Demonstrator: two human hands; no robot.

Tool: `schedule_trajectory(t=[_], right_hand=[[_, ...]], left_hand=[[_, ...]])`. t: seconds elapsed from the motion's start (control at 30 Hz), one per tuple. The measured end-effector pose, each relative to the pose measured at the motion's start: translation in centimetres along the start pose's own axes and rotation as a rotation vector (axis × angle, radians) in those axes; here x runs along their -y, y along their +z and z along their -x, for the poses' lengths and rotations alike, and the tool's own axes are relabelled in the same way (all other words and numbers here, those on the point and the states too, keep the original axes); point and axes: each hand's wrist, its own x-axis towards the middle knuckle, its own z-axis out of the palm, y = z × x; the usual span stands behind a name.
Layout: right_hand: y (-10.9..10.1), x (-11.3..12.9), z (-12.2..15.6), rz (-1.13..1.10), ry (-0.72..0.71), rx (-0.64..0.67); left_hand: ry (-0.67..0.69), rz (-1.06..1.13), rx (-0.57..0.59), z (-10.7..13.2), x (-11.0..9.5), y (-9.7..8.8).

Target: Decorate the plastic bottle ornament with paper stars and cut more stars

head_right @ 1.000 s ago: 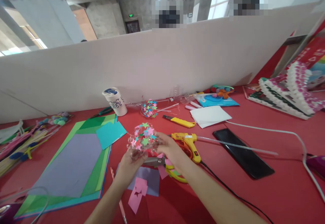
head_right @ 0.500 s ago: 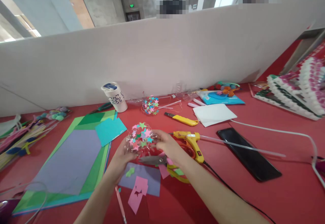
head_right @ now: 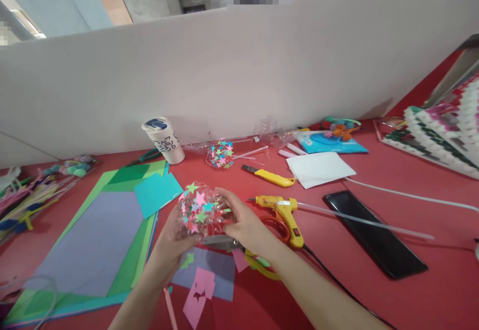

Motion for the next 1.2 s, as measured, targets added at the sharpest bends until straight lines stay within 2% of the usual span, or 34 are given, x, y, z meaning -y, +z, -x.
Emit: schedule_trajectory(t=[0.1,0.23,0.37,0.57,0.7,0.77,0.87,0.93,1.03,1.2], right_hand=[[0.1,0.5,0.5,0.04,-0.013,-0.021],[0.4,1.2,1.0,0.1,-0.034,-0.028],[1.1,1.9,1.3,0.179,-0.051,-0.069],[1.3,2.1,1.4,0.311,-0.096,-0.122],[1.2,2.4,1.5,0.326,-0.107,-0.136],[1.1,2.6,1.5,0.227,-0.087,-0.123],[0.8,2.6,1.2,-0.08,-0.051,-0.092],[0.6,2.4,0.9,-0.196,-0.034,-0.087],[0.4,2.0,0.6,-0.215,0.024,-0.102],[0.8,2.7,0.8,-0.177,0.121,-0.124]], left_hand=[[-0.034,0.142,0.075,1.2,-0.5,0.7],[-0.052,0.264,0.122,1.8,0.2,1.2],[-0.044,0.275,0.11,1.9,0.9,1.2],[-0.053,0.27,0.173,2.2,0.4,1.2],[-0.055,0.248,0.159,2.3,0.1,1.1],[-0.042,0.243,0.127,2.3,-0.2,1.2],[-0.035,0.238,0.078,2.3,-1.1,1.3],[-0.045,0.239,0.044,2.3,-1.7,1.4],[-0.047,0.207,-0.001,2.2,-2.5,1.5],[-0.036,0.183,0.014,2.0,-3.2,2.1]])
